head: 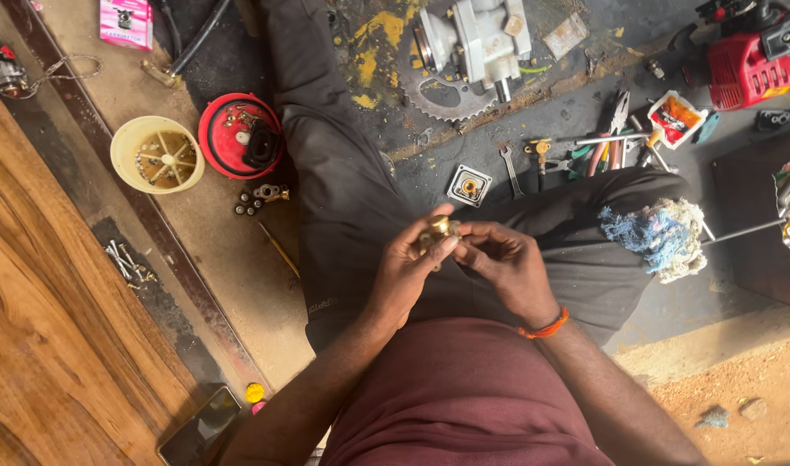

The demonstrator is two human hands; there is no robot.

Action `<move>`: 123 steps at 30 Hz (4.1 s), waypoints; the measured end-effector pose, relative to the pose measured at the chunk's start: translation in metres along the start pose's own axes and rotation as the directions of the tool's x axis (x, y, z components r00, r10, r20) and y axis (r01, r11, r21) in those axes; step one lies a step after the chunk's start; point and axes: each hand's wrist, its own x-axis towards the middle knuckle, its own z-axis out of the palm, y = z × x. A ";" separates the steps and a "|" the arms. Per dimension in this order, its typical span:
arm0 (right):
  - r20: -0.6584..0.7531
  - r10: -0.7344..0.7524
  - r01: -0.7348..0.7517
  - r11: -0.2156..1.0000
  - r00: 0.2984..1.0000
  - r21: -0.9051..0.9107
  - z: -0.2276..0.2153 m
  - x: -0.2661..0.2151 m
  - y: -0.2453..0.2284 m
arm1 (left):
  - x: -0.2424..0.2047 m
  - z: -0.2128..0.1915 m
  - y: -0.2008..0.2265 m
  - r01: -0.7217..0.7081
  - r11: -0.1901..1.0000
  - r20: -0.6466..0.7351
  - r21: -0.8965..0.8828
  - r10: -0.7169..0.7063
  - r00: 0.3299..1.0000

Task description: The person sits on the floor and cleans a mechanical housing with a cloth. They then pick up small brass components, wipe them, and fit them into the housing. The person handles several small parts and tools scattered on the floor.

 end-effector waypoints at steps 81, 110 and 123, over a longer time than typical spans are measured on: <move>-0.072 -0.184 0.147 0.922 0.980 -0.357 -0.090 0.000 -0.075 | 0.037 0.070 0.053 -0.212 0.970 0.105 0.119 0.200 0.974; -0.151 -0.214 0.119 0.871 0.965 -0.476 -0.054 -0.017 -0.085 | 0.005 0.071 0.060 -0.453 0.873 0.084 0.181 0.445 0.892; -0.248 -0.295 0.197 0.914 0.923 -0.355 -0.038 -0.022 -0.055 | 0.008 0.075 0.059 -0.428 0.848 0.026 0.313 0.443 0.896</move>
